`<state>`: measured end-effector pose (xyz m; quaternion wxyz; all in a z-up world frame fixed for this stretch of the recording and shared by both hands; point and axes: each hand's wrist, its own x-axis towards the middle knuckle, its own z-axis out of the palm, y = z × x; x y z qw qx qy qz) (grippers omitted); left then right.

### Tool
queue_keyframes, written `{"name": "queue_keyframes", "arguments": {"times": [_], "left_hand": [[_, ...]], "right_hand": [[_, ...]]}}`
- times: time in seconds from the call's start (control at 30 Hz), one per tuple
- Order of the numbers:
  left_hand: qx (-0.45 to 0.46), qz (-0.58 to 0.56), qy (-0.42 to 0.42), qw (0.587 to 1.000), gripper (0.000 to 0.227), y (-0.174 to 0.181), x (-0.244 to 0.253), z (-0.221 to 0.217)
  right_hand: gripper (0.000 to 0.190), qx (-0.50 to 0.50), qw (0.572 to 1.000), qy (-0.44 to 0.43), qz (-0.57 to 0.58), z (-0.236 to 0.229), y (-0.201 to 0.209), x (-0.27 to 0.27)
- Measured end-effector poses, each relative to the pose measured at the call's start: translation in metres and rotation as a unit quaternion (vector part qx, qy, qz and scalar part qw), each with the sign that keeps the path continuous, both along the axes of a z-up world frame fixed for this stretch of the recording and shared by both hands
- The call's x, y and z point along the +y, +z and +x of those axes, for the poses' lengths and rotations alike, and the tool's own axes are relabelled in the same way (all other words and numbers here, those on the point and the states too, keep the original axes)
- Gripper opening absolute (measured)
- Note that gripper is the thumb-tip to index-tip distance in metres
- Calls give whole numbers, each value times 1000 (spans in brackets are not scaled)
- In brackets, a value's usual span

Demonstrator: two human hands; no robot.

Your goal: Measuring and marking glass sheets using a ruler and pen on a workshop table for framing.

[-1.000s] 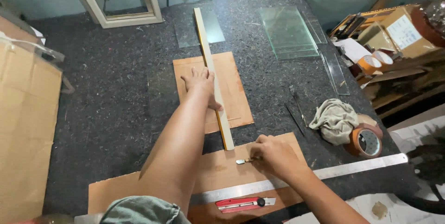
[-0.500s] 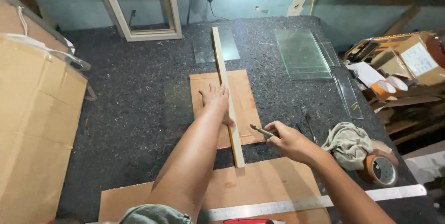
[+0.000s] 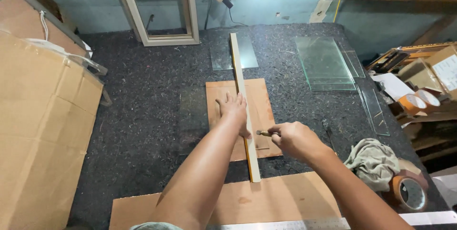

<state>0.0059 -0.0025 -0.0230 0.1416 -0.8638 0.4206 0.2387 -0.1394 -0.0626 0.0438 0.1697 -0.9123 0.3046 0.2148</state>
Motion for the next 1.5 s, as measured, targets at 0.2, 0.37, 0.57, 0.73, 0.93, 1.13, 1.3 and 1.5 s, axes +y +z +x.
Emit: {"name": "queue_keyframes", "arguments": {"times": [0.2,0.37,0.57,0.73,0.93,1.13,1.3,1.5], "left_hand": [[-2,29,-6,1000,106,23,3,-7],[15,14,16,1000,70,41,9,-13],[31,21,17,999,57,75,16,-18],[28,37,14,999,55,76,14,-15],[40,26,13,999,55,82,17,-19],[0,24,1,1000,54,74,19,-28],[-35,0,-5,999,52,53,17,-27],[-45,23,-9,999,51,56,18,-30]], "right_hand": [[26,32,997,46,-49,11,-10,10],[26,25,995,70,-66,26,-33,-1],[29,-14,984,121,-127,103,-29,-30],[31,-56,987,90,-118,158,-33,-57],[28,-57,991,68,-105,153,-46,-63],[24,-9,995,76,-69,72,-47,-23],[24,10,999,26,-16,-9,-17,29],[27,22,1000,-7,-21,-38,-5,39]]}}
